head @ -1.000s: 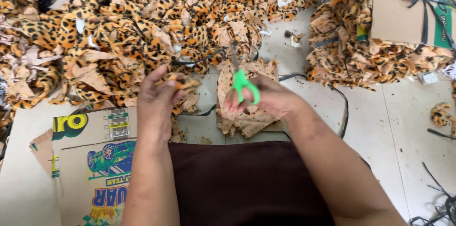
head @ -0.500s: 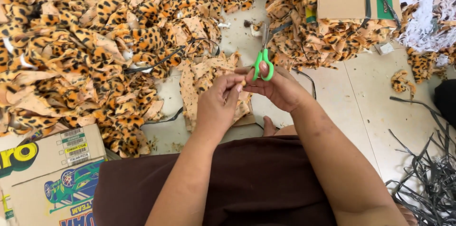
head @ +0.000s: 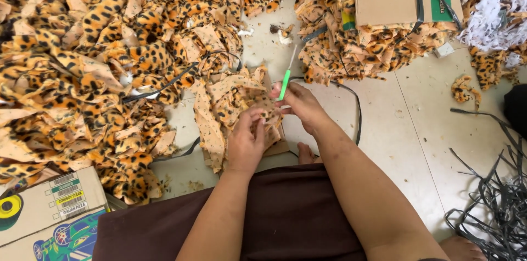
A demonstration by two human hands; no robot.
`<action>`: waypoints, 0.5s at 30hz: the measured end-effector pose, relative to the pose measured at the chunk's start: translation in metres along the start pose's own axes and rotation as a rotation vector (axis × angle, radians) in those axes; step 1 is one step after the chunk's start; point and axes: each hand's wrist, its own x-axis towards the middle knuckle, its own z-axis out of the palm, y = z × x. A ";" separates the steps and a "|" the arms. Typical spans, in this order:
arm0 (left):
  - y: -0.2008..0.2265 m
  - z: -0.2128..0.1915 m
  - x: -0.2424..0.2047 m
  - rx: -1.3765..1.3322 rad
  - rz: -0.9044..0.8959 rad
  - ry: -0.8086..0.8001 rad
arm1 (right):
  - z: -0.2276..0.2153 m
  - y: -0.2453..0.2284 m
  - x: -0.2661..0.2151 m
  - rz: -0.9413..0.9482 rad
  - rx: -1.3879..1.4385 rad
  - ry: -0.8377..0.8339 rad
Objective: The person uses shears to cut small pieces of leopard-patterned fabric while sitting on the floor among piles of fabric scraps and cardboard boxes. The person picks up individual scraps and trims them to size with the tool.
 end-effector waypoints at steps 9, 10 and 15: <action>-0.010 -0.021 0.022 -0.861 -0.202 0.004 | -0.002 0.011 0.001 -0.028 0.169 -0.232; -0.007 -0.026 0.024 -0.951 -0.235 -0.001 | 0.001 0.014 0.000 0.051 0.301 -0.285; -0.025 -0.017 0.023 -1.204 -0.365 0.038 | 0.018 -0.011 -0.020 0.001 0.295 -0.251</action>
